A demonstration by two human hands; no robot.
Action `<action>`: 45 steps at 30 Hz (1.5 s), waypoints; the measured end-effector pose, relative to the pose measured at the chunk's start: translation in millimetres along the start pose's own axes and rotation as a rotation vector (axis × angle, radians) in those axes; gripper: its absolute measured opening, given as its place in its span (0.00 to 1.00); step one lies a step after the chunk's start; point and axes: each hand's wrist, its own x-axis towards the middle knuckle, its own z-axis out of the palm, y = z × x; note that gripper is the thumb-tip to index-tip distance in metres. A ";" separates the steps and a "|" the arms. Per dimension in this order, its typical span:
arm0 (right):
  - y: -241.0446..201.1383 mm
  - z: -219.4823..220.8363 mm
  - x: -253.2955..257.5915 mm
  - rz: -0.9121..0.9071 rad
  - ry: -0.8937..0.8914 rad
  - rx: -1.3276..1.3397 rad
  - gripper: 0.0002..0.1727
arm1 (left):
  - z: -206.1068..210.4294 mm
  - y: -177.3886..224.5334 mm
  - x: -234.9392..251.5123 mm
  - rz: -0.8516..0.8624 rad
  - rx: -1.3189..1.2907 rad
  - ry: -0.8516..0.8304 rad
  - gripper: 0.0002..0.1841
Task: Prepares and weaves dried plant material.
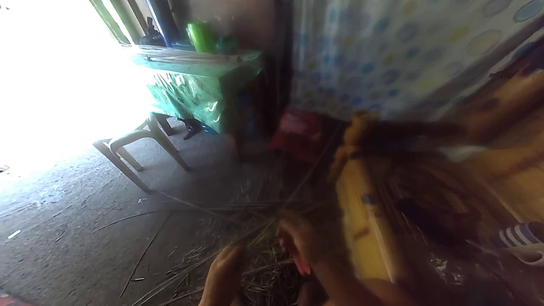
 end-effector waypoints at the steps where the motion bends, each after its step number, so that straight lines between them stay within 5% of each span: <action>1: 6.2 6.9 -2.8 0.031 -0.039 0.008 0.19 | 4.8 -8.7 -2.7 0.035 -0.012 0.033 0.09; 9: -51.5 -58.1 32.2 -0.204 0.401 0.246 0.16 | -12.4 -13.8 1.5 0.070 0.035 -0.011 0.13; 17: -8.5 -8.2 -1.5 -0.012 -0.058 0.139 0.18 | -11.4 -18.2 1.9 0.051 0.090 -0.099 0.13; 27: -62.9 -72.0 24.4 -0.311 0.456 0.327 0.15 | -33.4 -29.2 8.2 -0.106 0.113 -0.075 0.11; 38: 13.2 7.6 -3.3 0.029 -0.144 0.119 0.20 | -9.6 -16.6 1.3 0.061 -0.048 0.012 0.11; 45: -39.8 -46.3 23.1 -0.263 0.213 0.205 0.17 | -34.3 -31.0 6.5 0.010 -0.068 -0.068 0.09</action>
